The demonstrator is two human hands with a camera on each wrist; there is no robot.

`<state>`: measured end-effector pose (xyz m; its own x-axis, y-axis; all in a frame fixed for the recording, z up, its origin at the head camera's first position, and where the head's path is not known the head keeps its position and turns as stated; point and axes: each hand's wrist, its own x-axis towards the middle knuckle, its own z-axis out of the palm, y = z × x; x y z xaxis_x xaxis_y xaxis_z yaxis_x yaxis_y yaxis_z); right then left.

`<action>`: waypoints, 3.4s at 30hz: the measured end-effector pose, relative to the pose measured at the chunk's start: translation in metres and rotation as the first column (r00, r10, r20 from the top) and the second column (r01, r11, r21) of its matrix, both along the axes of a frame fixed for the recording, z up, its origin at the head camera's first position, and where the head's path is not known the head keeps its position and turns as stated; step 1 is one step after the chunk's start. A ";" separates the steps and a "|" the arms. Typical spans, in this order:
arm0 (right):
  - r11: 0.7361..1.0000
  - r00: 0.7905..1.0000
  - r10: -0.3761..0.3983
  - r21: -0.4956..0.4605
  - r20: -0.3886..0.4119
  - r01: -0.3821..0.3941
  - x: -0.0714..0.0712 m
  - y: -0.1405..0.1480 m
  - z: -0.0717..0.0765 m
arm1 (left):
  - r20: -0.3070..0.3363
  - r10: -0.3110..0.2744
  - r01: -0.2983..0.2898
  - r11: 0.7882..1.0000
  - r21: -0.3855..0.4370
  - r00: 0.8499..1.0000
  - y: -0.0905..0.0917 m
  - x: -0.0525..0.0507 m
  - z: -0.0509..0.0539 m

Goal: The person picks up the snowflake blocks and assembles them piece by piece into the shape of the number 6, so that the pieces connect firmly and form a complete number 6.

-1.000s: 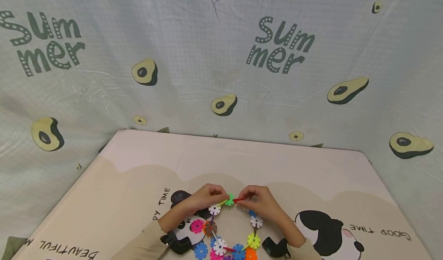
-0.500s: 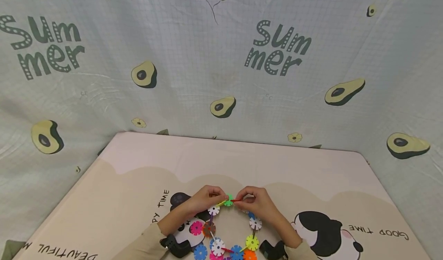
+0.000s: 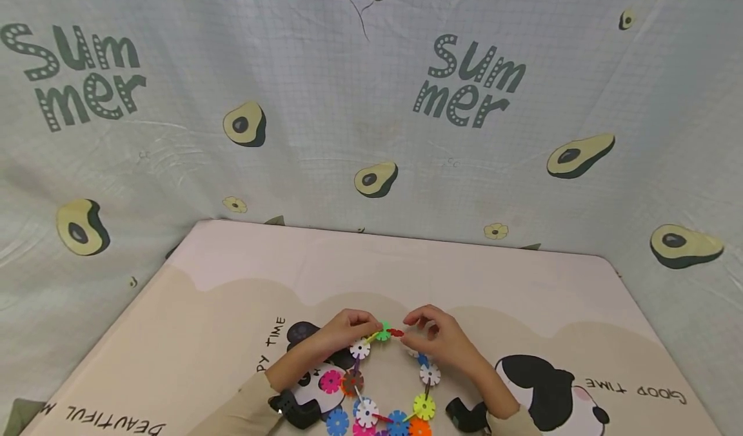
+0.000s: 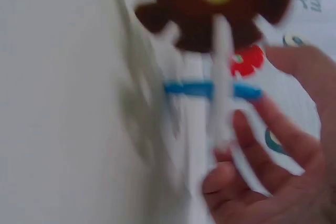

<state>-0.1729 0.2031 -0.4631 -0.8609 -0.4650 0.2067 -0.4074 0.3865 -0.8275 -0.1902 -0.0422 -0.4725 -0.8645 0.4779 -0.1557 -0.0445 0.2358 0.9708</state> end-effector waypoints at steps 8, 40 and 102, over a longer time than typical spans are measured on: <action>0.985 0.977 0.073 0.140 0.202 -0.103 0.003 0.015 0.010 | 0.001 -0.003 0.003 1.000 -0.024 1.000 -0.002 -0.001 -0.002; 0.996 0.991 -0.074 0.052 0.115 0.068 0.011 0.003 0.008 | -0.062 -0.006 0.006 1.000 0.000 0.998 0.002 0.002 -0.005; 0.913 0.911 -0.407 0.067 0.071 0.403 0.016 0.023 0.007 | -0.089 0.139 -0.138 0.990 0.021 0.986 -0.004 -0.006 -0.003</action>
